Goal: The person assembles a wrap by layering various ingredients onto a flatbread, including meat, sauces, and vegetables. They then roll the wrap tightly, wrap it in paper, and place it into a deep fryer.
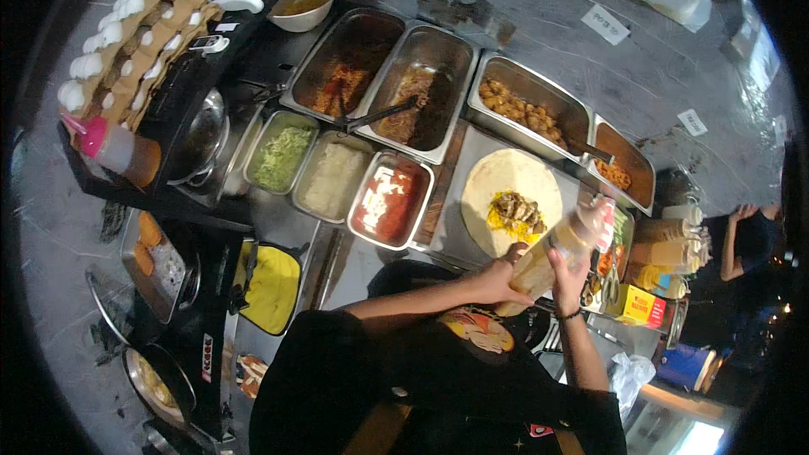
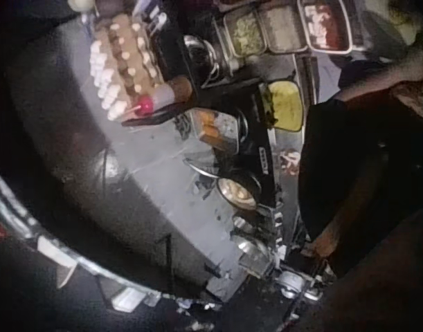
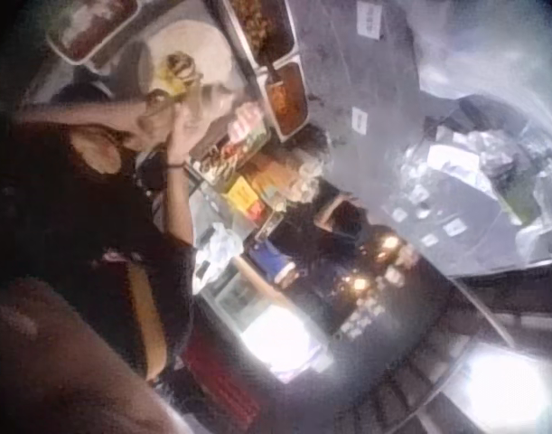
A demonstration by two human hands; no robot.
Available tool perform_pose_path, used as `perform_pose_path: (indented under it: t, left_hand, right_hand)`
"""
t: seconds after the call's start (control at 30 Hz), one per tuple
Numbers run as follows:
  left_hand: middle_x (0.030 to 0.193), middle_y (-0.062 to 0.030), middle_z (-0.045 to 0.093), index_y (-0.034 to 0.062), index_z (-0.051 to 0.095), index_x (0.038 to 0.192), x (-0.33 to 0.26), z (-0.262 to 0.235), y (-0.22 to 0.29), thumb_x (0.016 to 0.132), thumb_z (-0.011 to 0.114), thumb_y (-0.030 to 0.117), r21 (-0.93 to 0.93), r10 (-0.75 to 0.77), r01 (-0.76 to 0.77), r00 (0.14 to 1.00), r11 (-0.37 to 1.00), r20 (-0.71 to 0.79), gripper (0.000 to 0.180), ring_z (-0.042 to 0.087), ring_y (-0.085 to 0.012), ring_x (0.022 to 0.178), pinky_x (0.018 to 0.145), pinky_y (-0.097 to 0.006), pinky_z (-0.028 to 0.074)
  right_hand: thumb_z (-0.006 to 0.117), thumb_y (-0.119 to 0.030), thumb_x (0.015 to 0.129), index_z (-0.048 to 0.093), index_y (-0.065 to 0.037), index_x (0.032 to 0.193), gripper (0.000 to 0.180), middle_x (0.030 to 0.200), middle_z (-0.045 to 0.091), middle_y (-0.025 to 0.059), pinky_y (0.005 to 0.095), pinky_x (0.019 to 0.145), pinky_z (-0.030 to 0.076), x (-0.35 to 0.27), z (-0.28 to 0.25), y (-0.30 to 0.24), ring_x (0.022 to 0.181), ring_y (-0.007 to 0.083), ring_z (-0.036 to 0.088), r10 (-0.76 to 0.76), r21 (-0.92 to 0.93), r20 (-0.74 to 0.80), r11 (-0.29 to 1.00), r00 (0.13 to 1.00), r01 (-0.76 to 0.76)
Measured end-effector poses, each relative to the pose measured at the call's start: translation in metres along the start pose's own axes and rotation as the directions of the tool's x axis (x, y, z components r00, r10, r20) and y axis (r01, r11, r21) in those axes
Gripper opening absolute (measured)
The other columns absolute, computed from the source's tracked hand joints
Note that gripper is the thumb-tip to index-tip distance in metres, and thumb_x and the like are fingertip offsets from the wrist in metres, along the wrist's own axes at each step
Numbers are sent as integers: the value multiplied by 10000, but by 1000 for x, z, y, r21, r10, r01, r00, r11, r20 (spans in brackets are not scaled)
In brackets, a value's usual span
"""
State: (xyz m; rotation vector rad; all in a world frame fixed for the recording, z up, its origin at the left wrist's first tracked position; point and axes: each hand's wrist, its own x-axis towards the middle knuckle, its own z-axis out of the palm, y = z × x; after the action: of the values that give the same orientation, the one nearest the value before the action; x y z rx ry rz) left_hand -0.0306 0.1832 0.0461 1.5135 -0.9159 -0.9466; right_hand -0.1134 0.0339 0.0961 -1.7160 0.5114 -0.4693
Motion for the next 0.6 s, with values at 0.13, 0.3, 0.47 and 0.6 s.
perform_pose_path:
  t: [0.13, 0.3, 0.47, 0.6]
  left_hand:
    - [1312, -288, 499, -29, 375, 1357, -27, -22, -46, 858, 693, 463, 33, -24, 24, 1000, 999, 9, 769, 529, -371, 1213, 1005, -424, 434]
    - [1202, -198, 597, 67, 300, 1414, -83, -54, -73, 911, 668, 349, -96, -275, 275, 961, 957, 13, 684, 628, -240, 1039, 889, -366, 488]
    - [1106, -158, 635, 75, 334, 1392, -101, -63, -95, 911, 678, 253, -162, -224, 199, 962, 967, -154, 618, 617, -194, 910, 818, -334, 486]
    - [1007, -126, 673, 75, 385, 1356, -98, -66, -93, 894, 692, 244, -156, -181, 151, 963, 976, -199, 579, 610, -170, 783, 735, -318, 495]
  right_hand:
    - [824, -453, 688, 506, 4, 1271, 806, 960, 684, 193, 361, 804, 527, 49, -17, -37, 868, 264, 686, 299, -814, 207, 581, 932, -6]
    - [765, -568, 672, 488, -34, 1241, 828, 989, 656, 202, 457, 740, 544, 68, -32, -21, 860, 369, 667, 356, -917, 393, 86, 848, 389]
    - [789, -509, 672, 504, -33, 1172, 747, 987, 650, 191, 453, 730, 547, 81, -28, -5, 890, 356, 664, 405, -870, 436, -39, 804, 491]
    - [812, -418, 654, 526, -48, 1121, 660, 928, 662, 157, 427, 692, 537, 88, -17, -12, 878, 323, 668, 404, -831, 459, -121, 791, 543]
